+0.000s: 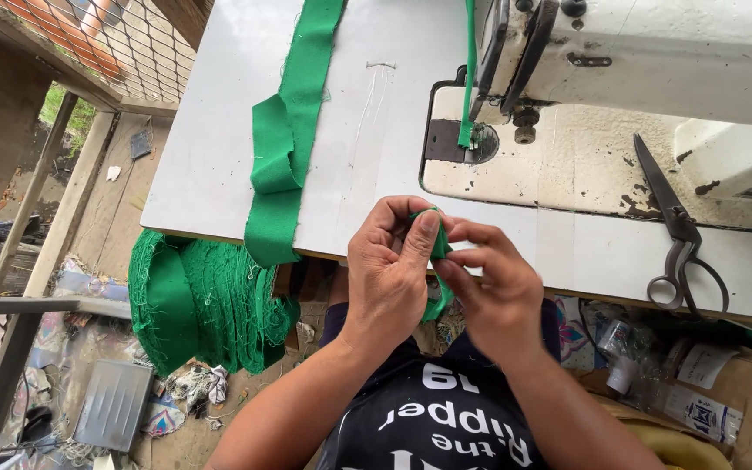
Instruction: Folding the edges of green fabric strips at a sewing workstation to prepare them for stitching.
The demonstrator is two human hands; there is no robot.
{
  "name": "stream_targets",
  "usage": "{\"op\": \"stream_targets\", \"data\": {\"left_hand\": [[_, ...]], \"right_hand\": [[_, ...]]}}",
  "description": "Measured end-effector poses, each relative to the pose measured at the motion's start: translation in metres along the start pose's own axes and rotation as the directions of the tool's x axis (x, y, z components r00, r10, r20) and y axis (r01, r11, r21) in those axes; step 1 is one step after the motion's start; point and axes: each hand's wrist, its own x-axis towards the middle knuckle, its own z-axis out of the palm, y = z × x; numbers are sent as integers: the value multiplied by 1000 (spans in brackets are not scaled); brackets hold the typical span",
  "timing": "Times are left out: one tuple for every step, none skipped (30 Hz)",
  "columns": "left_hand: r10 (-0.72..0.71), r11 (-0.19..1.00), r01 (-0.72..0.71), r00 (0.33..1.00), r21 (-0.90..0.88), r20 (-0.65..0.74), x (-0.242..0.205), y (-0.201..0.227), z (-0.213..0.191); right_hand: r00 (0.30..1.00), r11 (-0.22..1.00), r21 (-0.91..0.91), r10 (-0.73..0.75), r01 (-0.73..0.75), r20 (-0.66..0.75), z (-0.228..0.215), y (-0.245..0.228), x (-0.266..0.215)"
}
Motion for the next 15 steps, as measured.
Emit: {"op": "stream_targets", "data": {"left_hand": [[0, 1000, 0, 1000, 0, 1, 1, 3, -2], [-3, 1000, 4, 999, -15, 47, 0, 6, -3], [-5, 1000, 8, 996, -30, 94, 0, 9, -4], [-3, 999, 6, 996, -32, 93, 2, 8, -7], [9, 999, -3, 992, -45, 124, 5, 7, -10], [22, 998, -13, 988, -58, 154, 7, 7, -13], [24, 998, -15, 988, -60, 153, 11, 12, -16], [48, 997, -59, 975, 44, 215, 14, 16, -19], [64, 983, -108, 958, 146, 279, 16, 21, -23], [62, 983, -106, 959, 148, 276, 18, 24, -24], [73, 971, -139, 947, 196, 312, 19, 27, -25], [81, 955, -173, 933, 240, 352, 21, 30, -26], [79, 955, -172, 933, 241, 351, 21, 33, -26], [89, 953, -185, 927, 239, 365, 22, 35, -26], [99, 951, -199, 921, 236, 378, 23, 37, -26]], "right_hand": [[1000, 1000, 0, 0, 0, -1, -6, 8, -1], [988, 981, 126, 139, -146, 60, -12, 16, -3], [954, 926, 240, 266, -292, 136, -19, 23, -5], [955, 927, 239, 264, -291, 136, -20, 19, -4], [966, 949, 197, 225, -247, 128, -22, 14, -3], [975, 967, 156, 184, -202, 121, -22, 10, -2], [976, 968, 154, 182, -200, 122, -22, 8, -2], [978, 973, 126, 183, -195, 105, -23, 6, -4], [979, 977, 98, 182, -191, 88, -23, 4, -5], [979, 976, 100, 184, -193, 91, -24, 5, -7], [981, 983, 39, 177, -181, 83, -25, 5, -9], [983, 985, -25, 170, -168, 73, -27, 6, -11], [982, 985, -25, 172, -170, 73, -27, 8, -15], [982, 982, 6, 186, -187, 40, -27, 11, -18], [979, 979, 37, 201, -202, 9, -28, 13, -21]]}}
